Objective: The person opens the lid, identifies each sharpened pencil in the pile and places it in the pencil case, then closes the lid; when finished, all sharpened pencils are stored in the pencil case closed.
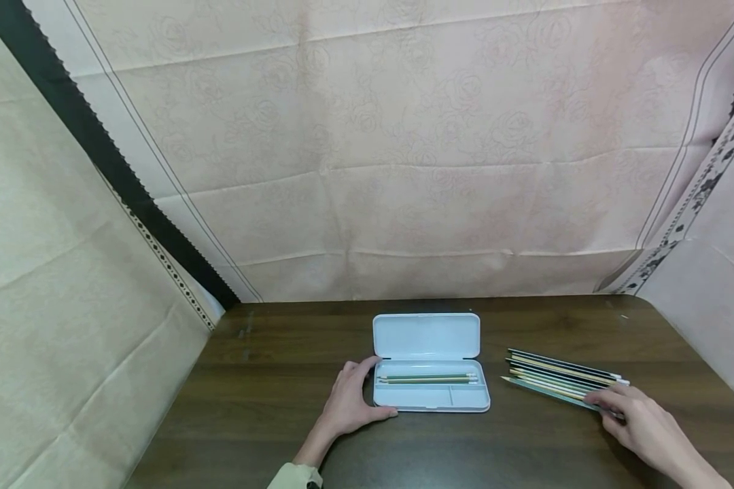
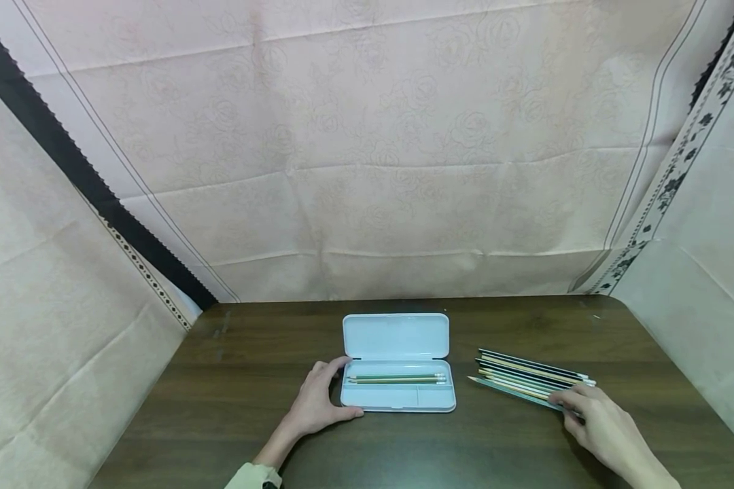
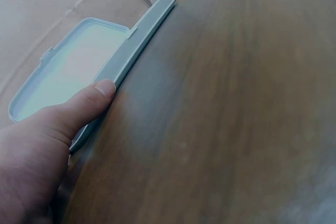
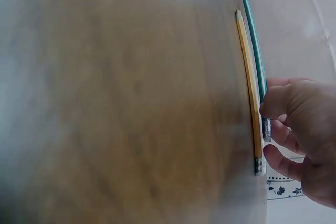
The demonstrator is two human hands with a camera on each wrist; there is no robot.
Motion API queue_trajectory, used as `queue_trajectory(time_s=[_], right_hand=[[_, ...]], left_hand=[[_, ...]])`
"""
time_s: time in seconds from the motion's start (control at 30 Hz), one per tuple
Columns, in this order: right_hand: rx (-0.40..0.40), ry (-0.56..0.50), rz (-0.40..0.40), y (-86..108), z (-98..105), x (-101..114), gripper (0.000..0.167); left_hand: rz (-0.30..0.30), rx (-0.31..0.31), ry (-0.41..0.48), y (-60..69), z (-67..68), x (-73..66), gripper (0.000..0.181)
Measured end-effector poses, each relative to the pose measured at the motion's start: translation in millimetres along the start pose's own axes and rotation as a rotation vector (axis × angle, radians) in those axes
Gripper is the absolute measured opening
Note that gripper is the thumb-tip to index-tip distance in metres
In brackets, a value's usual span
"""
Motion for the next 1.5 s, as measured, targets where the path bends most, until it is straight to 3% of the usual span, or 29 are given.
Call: queue_trajectory(time_s=[0.2,0.53,0.77,1.1,1.5], right_hand=[[0.000,-0.037,0.042,-11.1,-3,11,0.050],[0.019,-0.070,0.041,-29.7,-14,26,0.046],[-0.005,-0.082,0.119,-43.7,-22,42,0.044],[0.137,-0.104,0.044,-65.4,-47,58,0.042],[0.117,-0.139,0.121,-85.1,-64,79,0.039]], left_hand=[[0.015,0.012,0.004,-0.3,-0.3,0.5,0.094],[0.019,0.020,-0.002,0.1,-0.9,1.3,0.095],[0.021,0.024,0.003,-0.4,-0.8,1.6,0.095],[0.012,0.012,0.001,0.6,-0.3,1.2,0.095],[0.009,0.013,0.005,0.7,0.7,0.4,0.093]])
Point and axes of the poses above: each hand's wrist, its own y-axis away from the middle knuckle, its own z-axis out of the back of the hand, x = y × z, the point moved 9 cm from there along -y, towards the middle knuckle, and after that the axes turned 3 degrees about -y, right-handed, at the moved point
